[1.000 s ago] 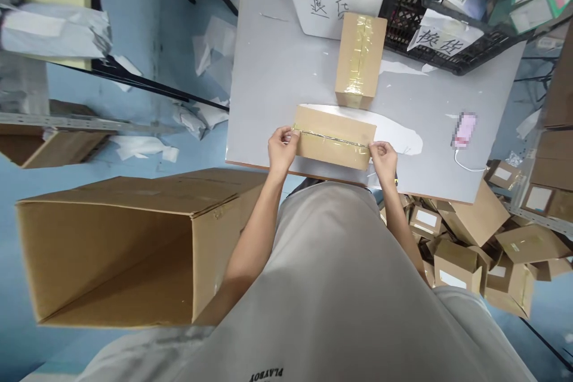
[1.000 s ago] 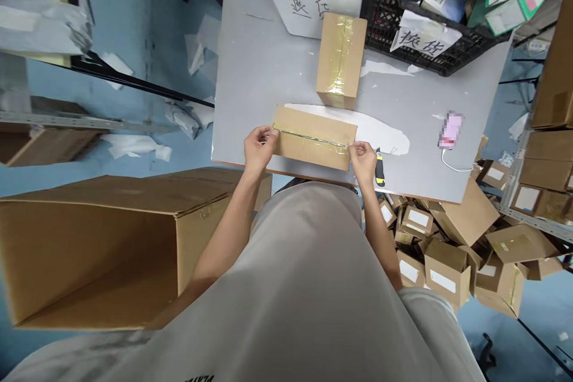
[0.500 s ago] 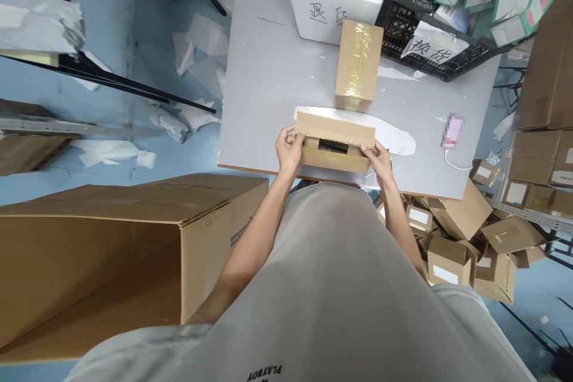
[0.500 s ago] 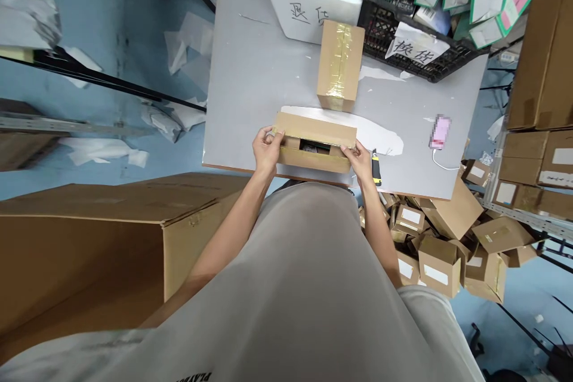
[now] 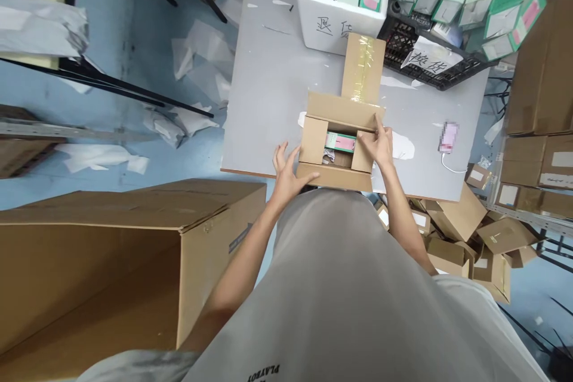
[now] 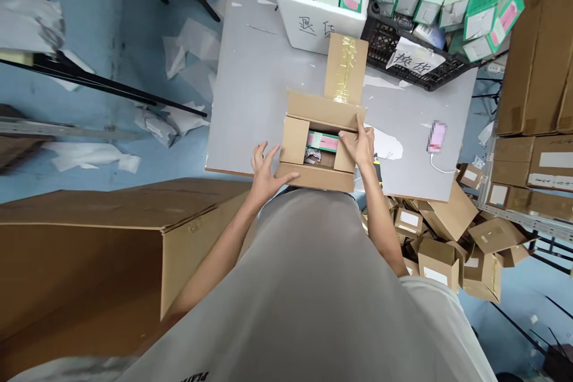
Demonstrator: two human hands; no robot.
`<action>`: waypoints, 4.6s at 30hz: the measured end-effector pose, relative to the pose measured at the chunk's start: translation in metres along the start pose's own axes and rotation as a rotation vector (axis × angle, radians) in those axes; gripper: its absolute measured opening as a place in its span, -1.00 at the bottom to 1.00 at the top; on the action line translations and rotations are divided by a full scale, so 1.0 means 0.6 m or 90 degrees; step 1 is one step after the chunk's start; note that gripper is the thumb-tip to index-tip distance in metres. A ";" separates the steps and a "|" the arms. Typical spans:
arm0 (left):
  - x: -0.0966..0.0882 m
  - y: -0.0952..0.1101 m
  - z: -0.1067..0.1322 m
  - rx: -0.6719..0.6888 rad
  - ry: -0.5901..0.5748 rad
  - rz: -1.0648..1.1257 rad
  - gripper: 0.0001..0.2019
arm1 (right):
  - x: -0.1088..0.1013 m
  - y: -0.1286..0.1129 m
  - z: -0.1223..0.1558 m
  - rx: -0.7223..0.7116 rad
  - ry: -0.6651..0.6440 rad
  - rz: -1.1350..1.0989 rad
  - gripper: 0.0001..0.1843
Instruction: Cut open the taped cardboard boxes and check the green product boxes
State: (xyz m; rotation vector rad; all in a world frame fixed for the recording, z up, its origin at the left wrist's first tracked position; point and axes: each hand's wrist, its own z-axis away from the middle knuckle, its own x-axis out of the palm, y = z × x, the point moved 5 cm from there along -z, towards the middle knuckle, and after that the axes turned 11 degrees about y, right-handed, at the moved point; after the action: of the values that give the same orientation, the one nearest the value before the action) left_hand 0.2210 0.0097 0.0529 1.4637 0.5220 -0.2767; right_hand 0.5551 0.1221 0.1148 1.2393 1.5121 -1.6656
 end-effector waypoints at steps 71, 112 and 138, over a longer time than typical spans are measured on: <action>-0.003 0.155 -0.082 -0.195 -0.280 0.505 -0.32 | -0.200 -0.216 0.231 0.134 0.074 -0.024 -0.33; -0.029 0.313 -0.164 0.142 0.066 0.426 -0.56 | -0.119 -0.093 0.229 0.296 -0.193 -0.887 -0.27; 0.064 0.316 -0.052 -0.087 0.039 0.483 -0.37 | -0.155 -0.061 0.209 0.156 0.057 -0.684 0.15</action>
State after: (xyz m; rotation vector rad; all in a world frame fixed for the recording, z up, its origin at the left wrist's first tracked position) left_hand 0.3405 0.0649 0.1983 1.4361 0.0067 0.3963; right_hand 0.5292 -0.0073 0.2061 0.5763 2.2949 -2.5142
